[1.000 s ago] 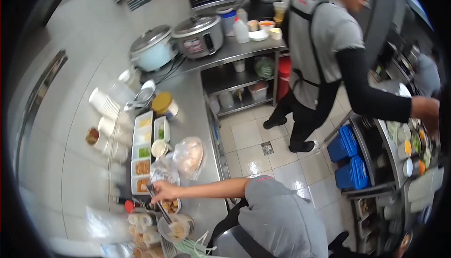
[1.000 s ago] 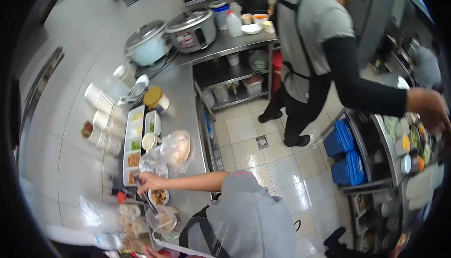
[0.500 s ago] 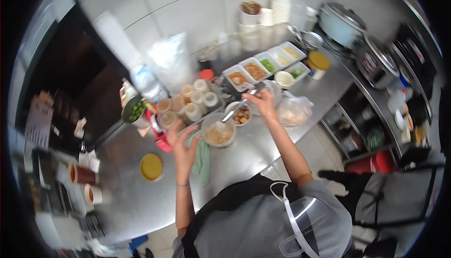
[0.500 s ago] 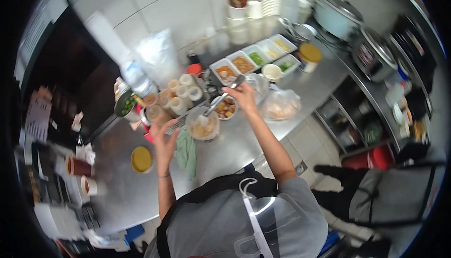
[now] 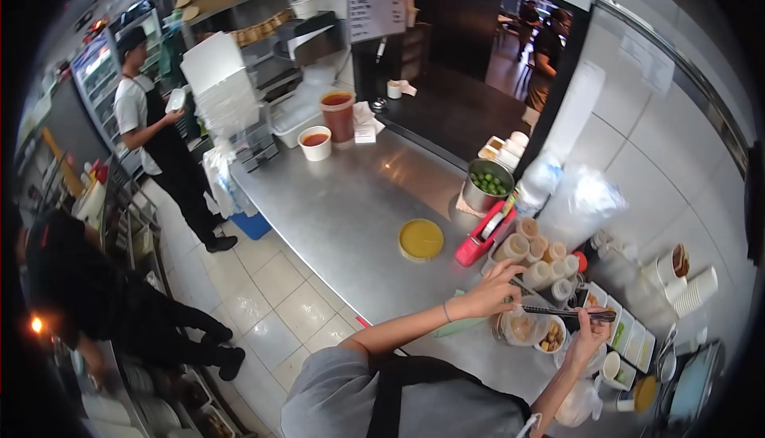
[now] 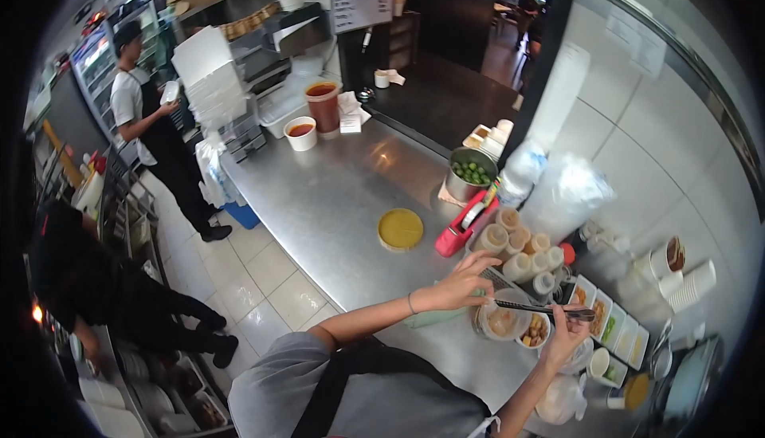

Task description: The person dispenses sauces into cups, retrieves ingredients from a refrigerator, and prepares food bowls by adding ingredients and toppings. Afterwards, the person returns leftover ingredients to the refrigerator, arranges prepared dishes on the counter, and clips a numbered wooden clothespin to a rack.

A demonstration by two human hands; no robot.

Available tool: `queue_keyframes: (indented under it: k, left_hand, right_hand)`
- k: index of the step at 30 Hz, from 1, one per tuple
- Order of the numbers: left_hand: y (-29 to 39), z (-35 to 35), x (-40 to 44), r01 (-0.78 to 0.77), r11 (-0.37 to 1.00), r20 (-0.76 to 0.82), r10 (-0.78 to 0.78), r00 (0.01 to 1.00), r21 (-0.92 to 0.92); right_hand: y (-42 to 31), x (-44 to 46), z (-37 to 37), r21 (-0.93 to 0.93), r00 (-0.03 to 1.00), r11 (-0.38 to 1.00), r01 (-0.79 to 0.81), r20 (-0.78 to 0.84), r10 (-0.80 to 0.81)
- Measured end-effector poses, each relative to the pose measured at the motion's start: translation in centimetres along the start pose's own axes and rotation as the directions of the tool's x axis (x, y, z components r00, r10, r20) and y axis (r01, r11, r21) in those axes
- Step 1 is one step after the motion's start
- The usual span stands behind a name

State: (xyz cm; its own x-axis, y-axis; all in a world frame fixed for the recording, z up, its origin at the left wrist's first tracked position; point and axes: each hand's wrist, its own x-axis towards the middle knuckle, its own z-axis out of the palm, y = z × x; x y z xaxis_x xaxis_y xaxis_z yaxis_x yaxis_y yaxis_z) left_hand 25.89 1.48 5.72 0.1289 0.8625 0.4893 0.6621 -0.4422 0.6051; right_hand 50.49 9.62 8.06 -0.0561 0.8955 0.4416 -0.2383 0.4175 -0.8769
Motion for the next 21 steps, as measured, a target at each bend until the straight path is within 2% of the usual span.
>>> queue_keyframes:
  k: [2,3,4,6,8,10,12,14,15,17,19,20,21]
  left_hand:
    - [-0.3,-2.1,-1.5,-0.004,1.0,-0.061,0.006,0.998,0.022]
    - [-0.1,-3.4,-2.4,0.007,1.0,-0.11,-0.005,0.994,0.023]
    - [0.1,-4.6,-3.3,0.02,1.0,-0.157,-0.016,0.987,0.022]
    - [1.0,-7.5,-5.2,0.057,0.997,-0.207,-0.047,0.977,0.043]
    - [3.3,-11.2,-7.0,0.092,0.996,-0.319,-0.084,0.944,0.011]
    - [6.2,-14.9,-8.6,0.097,0.995,-0.408,-0.098,0.908,-0.024]
    - [9.7,-17.8,-10.1,0.101,0.994,-0.492,-0.114,0.863,-0.052]
    - [13.3,-19.8,-11.3,-0.063,0.967,-0.624,-0.11,0.774,-0.248]
    - [15.0,-20.3,-12.0,-0.051,0.971,-0.636,-0.113,0.764,-0.235]
    - [18.2,-21.0,-13.0,-0.289,0.931,-0.661,0.075,0.746,-0.221]
    - [20.8,-20.6,-13.5,-0.441,0.886,-0.676,0.24,0.697,-0.14]
    - [21.9,-20.3,-13.6,-0.43,0.895,-0.676,0.243,0.695,-0.12]
    - [22.8,-19.9,-13.7,-0.488,0.873,-0.671,0.347,0.655,-0.024]
  right_hand:
    - [0.6,0.7,1.6,0.005,0.988,0.994,0.105,0.109,-0.105]
    - [0.7,0.7,2.6,0.091,0.984,0.991,0.102,0.14,-0.114]
    - [0.3,0.6,4.0,0.102,0.981,0.99,0.102,0.155,-0.117]
    - [-0.5,0.5,6.8,0.33,0.993,0.939,-0.099,0.095,0.071]
    - [1.3,0.6,7.3,0.356,0.986,0.925,-0.131,0.145,0.084]
    - [2.9,0.7,7.8,0.368,0.955,0.914,-0.171,0.29,0.062]
    - [3.0,-0.1,9.6,0.404,0.943,0.892,-0.2,0.327,0.064]
    - [3.9,-1.0,10.9,0.367,0.904,0.866,-0.339,0.383,0.191]
    - [3.5,-1.8,11.9,0.385,0.898,0.851,-0.357,0.392,0.199]
    - [3.3,-2.9,13.4,0.395,0.864,0.822,-0.409,0.457,0.21]
    - [3.2,-4.0,14.5,0.404,0.828,0.79,-0.462,0.516,0.22]
    - [3.3,-4.6,15.0,0.391,0.805,0.784,-0.483,0.55,0.222]
    - [3.4,-5.3,15.6,0.376,0.781,0.778,-0.504,0.584,0.223]
